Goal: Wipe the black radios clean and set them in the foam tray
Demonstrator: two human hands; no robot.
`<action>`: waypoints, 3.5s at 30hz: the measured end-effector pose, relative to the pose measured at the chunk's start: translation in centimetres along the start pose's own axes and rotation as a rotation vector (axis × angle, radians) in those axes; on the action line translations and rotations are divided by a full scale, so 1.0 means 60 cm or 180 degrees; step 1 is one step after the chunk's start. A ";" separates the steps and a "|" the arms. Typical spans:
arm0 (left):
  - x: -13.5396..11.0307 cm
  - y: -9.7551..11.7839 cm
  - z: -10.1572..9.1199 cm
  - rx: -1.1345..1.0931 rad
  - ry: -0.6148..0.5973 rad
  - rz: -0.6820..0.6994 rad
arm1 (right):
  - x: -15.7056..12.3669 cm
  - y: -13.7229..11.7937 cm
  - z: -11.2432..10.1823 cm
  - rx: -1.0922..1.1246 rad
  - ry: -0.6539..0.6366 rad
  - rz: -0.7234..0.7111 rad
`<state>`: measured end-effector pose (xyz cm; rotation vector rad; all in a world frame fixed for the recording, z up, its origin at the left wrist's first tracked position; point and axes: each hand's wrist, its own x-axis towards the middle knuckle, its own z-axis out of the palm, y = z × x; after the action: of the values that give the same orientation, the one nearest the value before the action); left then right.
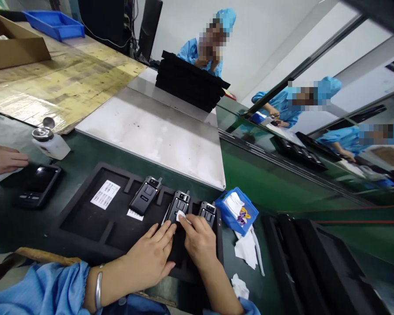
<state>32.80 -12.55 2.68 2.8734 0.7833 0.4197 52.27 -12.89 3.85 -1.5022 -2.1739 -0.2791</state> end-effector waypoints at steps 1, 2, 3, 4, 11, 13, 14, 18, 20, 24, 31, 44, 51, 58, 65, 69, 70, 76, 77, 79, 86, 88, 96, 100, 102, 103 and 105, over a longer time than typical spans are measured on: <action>0.000 0.000 0.002 -0.0017 0.0022 0.0018 | -0.004 -0.003 0.000 0.0020 0.0023 0.0056; -0.001 -0.001 0.004 -0.0040 0.0034 0.0030 | -0.005 -0.007 0.001 0.0039 0.0035 0.0084; -0.001 -0.001 0.006 -0.0064 0.0037 0.0028 | -0.003 -0.010 0.003 0.0043 0.0025 0.0080; -0.001 -0.002 0.008 -0.0084 0.0034 0.0010 | 0.001 -0.012 0.005 0.0037 -0.0007 0.0047; -0.001 -0.003 0.010 -0.0057 0.0107 0.0007 | -0.002 0.003 -0.002 -0.0045 0.0048 0.0048; -0.001 -0.002 0.009 -0.0039 0.0130 0.0033 | -0.008 0.000 -0.002 -0.0028 0.0090 0.0062; -0.001 -0.001 0.009 -0.0029 0.0141 0.0037 | -0.006 -0.002 0.000 -0.0001 0.0059 0.0022; 0.002 0.000 0.007 0.0045 0.0193 0.0000 | 0.021 -0.001 0.013 0.0097 -0.0177 -0.0246; 0.002 0.000 0.007 0.0087 0.0200 0.0015 | 0.025 0.008 0.012 0.0103 -0.0208 -0.0260; 0.000 0.000 0.008 0.0125 0.0246 0.0050 | -0.008 0.030 -0.006 0.0008 -0.0053 -0.0111; 0.000 0.001 0.010 0.0077 0.0173 0.0030 | -0.020 0.013 -0.020 -0.0104 0.0160 0.0076; -0.003 0.000 0.011 -0.0069 0.0192 0.0023 | -0.032 0.025 -0.019 -0.0141 -0.0032 -0.0002; -0.034 -0.026 -0.024 -0.0431 0.0451 -0.0218 | 0.021 -0.037 -0.028 0.0110 0.0245 -0.0043; -0.091 -0.073 -0.042 0.0245 0.0311 -0.0857 | 0.125 -0.117 0.070 0.0328 0.0014 -0.0458; -0.093 -0.081 -0.036 0.0247 0.0328 -0.0773 | 0.129 -0.118 0.083 -0.0021 -0.0063 -0.0349; -0.096 -0.084 -0.036 0.0216 0.0371 -0.0686 | 0.109 -0.128 0.079 0.0132 -0.0032 -0.0203; -0.096 -0.085 -0.035 0.0217 0.0367 -0.0665 | 0.114 -0.132 0.083 0.0134 -0.0045 -0.0236; -0.093 -0.087 -0.030 0.0200 0.0248 -0.0698 | 0.144 -0.118 0.094 -0.0040 -0.0205 -0.0393; -0.093 -0.087 -0.030 0.0191 0.0241 -0.0694 | 0.137 -0.112 0.089 -0.0025 -0.0154 -0.0346; -0.094 -0.086 -0.031 0.0188 0.0244 -0.0683 | 0.117 -0.105 0.077 0.0006 -0.0069 -0.0228; -0.092 -0.084 -0.036 0.0158 0.0236 -0.0704 | 0.133 -0.137 0.091 0.0061 -0.0022 -0.0259; -0.092 -0.084 -0.038 0.0138 0.0196 -0.0727 | 0.147 -0.141 0.099 0.0045 -0.0047 -0.0304; -0.099 -0.081 -0.042 0.0229 0.0280 -0.0730 | 0.083 -0.096 0.065 -0.0159 0.0008 -0.0196; -0.099 -0.080 -0.038 0.0237 0.0253 -0.0724 | 0.108 -0.119 0.068 -0.0037 0.0071 -0.0171; -0.098 -0.080 -0.036 0.0232 0.0222 -0.0711 | 0.135 -0.135 0.080 0.0000 0.0061 -0.0299; -0.098 -0.081 -0.036 0.0230 0.0217 -0.0713 | 0.146 -0.140 0.085 -0.0014 0.0038 -0.0374; -0.097 -0.081 -0.037 0.0230 0.0224 -0.0738 | 0.154 -0.141 0.091 -0.0062 -0.0003 -0.0465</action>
<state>25.00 -11.26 2.47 2.7996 1.1507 0.4736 40.39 -6.14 4.54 -1.3559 -2.2918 -0.3491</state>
